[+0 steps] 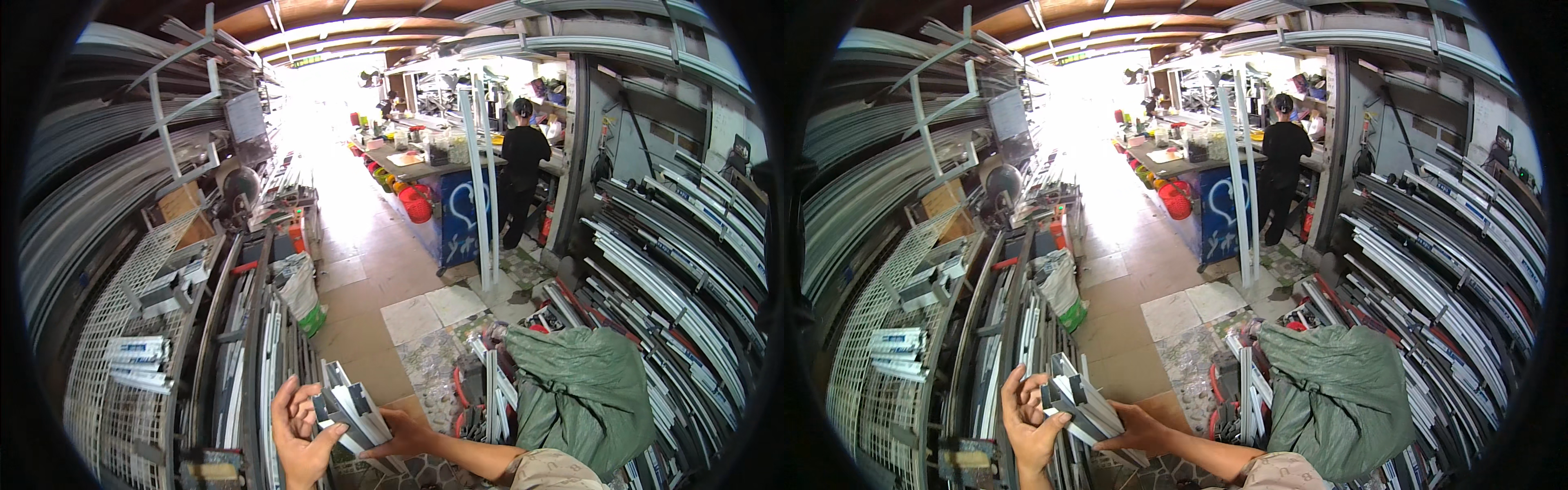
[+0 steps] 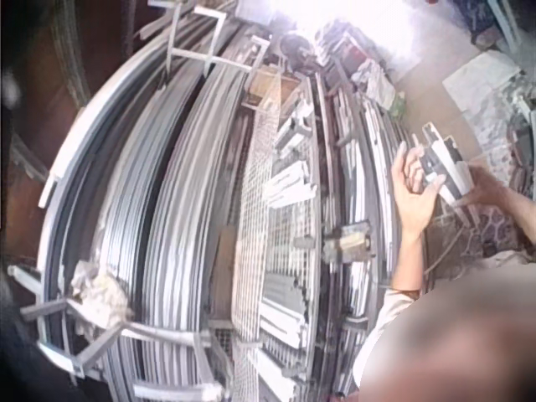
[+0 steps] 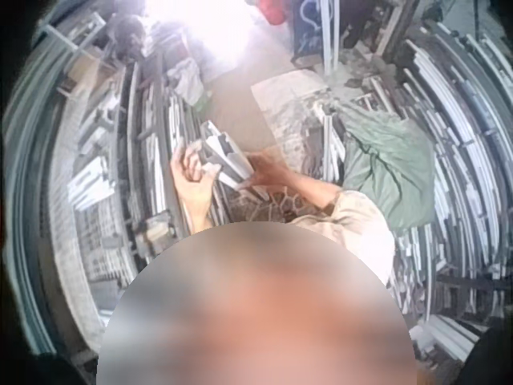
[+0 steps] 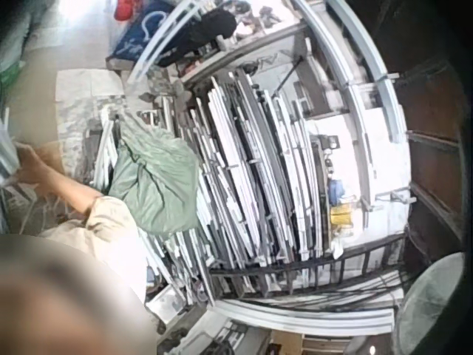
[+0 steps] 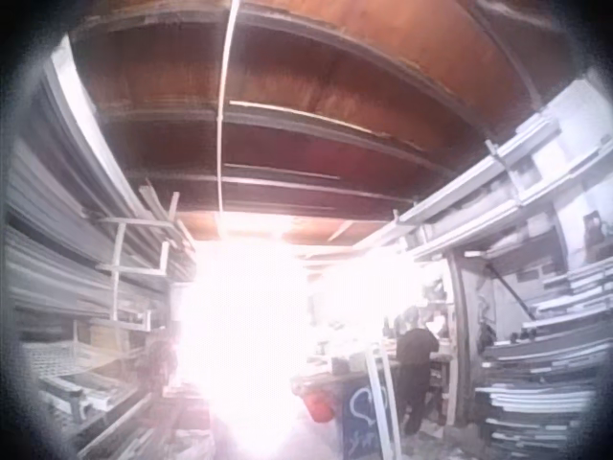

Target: The person retrieves aluminum profiles from a rack, places them on a workbench, and uses a cordless drill to fasten screws into the profiles. The person also handles small hardware components and aligns the profiles for assembly.

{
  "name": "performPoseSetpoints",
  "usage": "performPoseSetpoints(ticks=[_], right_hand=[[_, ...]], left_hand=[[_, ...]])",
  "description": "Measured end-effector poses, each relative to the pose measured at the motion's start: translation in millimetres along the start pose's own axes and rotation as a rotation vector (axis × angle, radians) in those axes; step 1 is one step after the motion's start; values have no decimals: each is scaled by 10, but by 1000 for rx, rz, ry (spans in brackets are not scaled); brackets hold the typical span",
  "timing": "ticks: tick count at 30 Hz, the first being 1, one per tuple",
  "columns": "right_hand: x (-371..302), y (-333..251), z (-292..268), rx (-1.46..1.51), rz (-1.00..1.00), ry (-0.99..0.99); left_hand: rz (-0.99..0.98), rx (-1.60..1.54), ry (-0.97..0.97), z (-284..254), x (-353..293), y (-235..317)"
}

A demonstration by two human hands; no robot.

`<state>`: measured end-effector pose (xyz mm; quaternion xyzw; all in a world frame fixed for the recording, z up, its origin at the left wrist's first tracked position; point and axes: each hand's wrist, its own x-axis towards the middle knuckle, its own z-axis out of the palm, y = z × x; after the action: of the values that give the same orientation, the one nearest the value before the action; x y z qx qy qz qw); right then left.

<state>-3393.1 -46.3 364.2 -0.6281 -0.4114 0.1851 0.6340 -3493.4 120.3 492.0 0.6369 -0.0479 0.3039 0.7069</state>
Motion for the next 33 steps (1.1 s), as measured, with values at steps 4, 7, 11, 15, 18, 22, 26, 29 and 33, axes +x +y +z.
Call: performPoseSetpoints(ticks=[4, 7, 11, 15, 18, 22, 26, 29, 33], right_hand=[[310, -31, -607, -160, 131, 117], [534, 46, -955, -252, 128, 189], [935, 358, -1388, -286, 109, 252], [1380, 780, -1822, -148, 219, 263], [1806, 992, -2185, -226, 223, 396], [2287, 1130, -2490, -385, 166, 571], [2848, 1199, -2749, -334, 177, 670], [3158, 1385, -3043, -511, 196, 700], [3033, 2214, -3755, -454, 462, 817]], left_hand=[[-21, -267, -67, 87, 619, -854], [-475, -530, -328, 178, 950, -1636], [-133, -166, -480, 382, 1405, -2490], [-141, 56, -512, 378, 2036, -2996], [43, -4, -607, 665, 2700, -3388], [-280, -227, -830, 741, 3527, -3676], [-272, -237, -986, 906, 4335, -3890], [-230, -257, -810, 956, 4762, -4159], [-352, 156, -714, 624, 5673, -4922]])
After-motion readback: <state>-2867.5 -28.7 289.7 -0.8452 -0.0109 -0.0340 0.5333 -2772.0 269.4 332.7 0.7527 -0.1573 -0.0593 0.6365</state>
